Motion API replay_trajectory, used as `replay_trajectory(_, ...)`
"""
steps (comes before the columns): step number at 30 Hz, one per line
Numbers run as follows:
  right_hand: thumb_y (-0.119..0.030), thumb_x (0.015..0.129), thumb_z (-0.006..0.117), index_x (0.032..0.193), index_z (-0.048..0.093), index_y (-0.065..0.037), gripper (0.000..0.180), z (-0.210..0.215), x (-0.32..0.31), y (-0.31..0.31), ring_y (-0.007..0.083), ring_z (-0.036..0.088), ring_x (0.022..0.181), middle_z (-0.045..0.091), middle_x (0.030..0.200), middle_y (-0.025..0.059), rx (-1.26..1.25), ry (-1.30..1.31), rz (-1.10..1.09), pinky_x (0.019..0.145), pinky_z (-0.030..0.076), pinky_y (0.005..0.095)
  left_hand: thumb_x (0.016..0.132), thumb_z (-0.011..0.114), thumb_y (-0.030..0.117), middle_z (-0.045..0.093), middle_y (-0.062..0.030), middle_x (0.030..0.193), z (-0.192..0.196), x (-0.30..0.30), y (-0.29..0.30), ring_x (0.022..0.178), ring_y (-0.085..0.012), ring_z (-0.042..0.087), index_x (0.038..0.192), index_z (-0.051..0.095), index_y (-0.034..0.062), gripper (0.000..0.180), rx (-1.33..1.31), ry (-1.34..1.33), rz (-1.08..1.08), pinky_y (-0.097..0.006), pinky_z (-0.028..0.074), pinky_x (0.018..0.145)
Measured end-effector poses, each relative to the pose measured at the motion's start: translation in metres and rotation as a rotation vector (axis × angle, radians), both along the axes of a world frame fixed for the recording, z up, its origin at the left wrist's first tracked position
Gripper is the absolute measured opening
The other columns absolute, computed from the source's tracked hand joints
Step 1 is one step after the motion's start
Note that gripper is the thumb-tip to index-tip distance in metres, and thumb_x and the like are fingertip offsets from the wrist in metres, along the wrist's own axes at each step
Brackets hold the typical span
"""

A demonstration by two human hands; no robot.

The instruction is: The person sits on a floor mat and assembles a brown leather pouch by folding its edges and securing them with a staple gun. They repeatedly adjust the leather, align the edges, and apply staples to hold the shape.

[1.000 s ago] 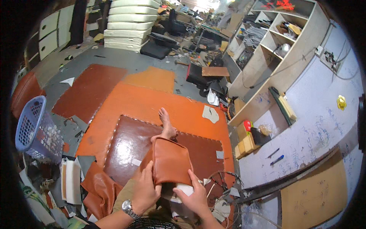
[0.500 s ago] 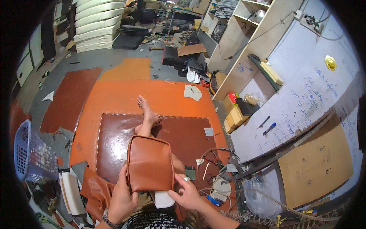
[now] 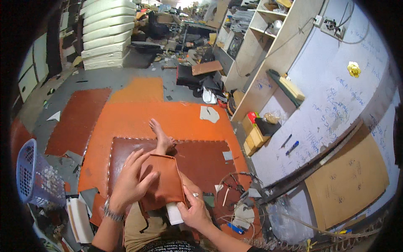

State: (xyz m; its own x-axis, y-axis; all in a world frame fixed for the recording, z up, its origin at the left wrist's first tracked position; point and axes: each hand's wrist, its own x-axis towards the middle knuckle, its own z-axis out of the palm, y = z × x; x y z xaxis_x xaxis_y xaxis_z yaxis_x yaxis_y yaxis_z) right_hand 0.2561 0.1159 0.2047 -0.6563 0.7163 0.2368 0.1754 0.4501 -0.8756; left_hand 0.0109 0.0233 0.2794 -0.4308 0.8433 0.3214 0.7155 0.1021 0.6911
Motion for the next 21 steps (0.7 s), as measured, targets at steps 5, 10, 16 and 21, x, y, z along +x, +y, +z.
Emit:
replay_trajectory(5, -0.012, 0.095, 0.064, 0.156, 0.053, 0.002, 0.064, 0.010, -0.016, 0.014, 0.0440, 0.064, 0.135, 0.065, 0.143, 0.0321, -0.063, -0.065, 0.032, 0.113, 0.052, 0.0456, 0.102, 0.075, 0.030, 0.074, -0.0198, 0.126, -0.027, -0.025, 0.049, 0.124, -0.0298, 0.068, 0.139, 0.066, -0.0075, 0.054, -0.191, -0.226, -0.014, -0.044, 0.052, 0.108)
replay_trajectory(10, -0.007, 0.093, 0.062, 0.147, 0.066, -0.004, 0.054, 0.022, -0.010, 0.032, 0.0410, 0.071, 0.125, 0.073, 0.134, 0.0263, -0.036, -0.291, -0.043, 0.108, 0.055, 0.0466, 0.105, 0.074, 0.026, 0.079, -0.0084, 0.104, -0.044, 0.006, 0.032, 0.086, -0.0109, 0.071, 0.128, 0.071, -0.0053, 0.039, 0.007, -0.901, 0.186, -0.027, 0.058, 0.076)
replay_trajectory(16, -0.017, 0.093, 0.062, 0.143, 0.070, -0.009, 0.052, 0.045, 0.002, 0.034, 0.0431, 0.074, 0.113, 0.075, 0.124, 0.0265, 0.091, -0.075, 0.021, 0.100, 0.058, 0.0492, 0.105, 0.073, 0.020, 0.078, -0.0070, 0.101, -0.036, 0.028, 0.004, 0.083, -0.0113, 0.070, 0.131, 0.069, -0.0051, 0.036, 0.181, -0.905, 0.272, -0.028, 0.058, 0.075)
replay_trajectory(21, -0.018, 0.096, 0.062, 0.147, 0.067, -0.008, 0.052, 0.039, -0.001, 0.030, 0.0452, 0.074, 0.109, 0.075, 0.117, 0.0293, 0.224, -0.279, 0.089, 0.098, 0.058, 0.0526, 0.104, 0.074, 0.018, 0.078, -0.0103, 0.111, -0.050, 0.026, -0.017, 0.096, -0.0138, 0.072, 0.138, 0.066, -0.0051, 0.042, 0.029, -0.879, 0.262, -0.031, 0.059, 0.086)
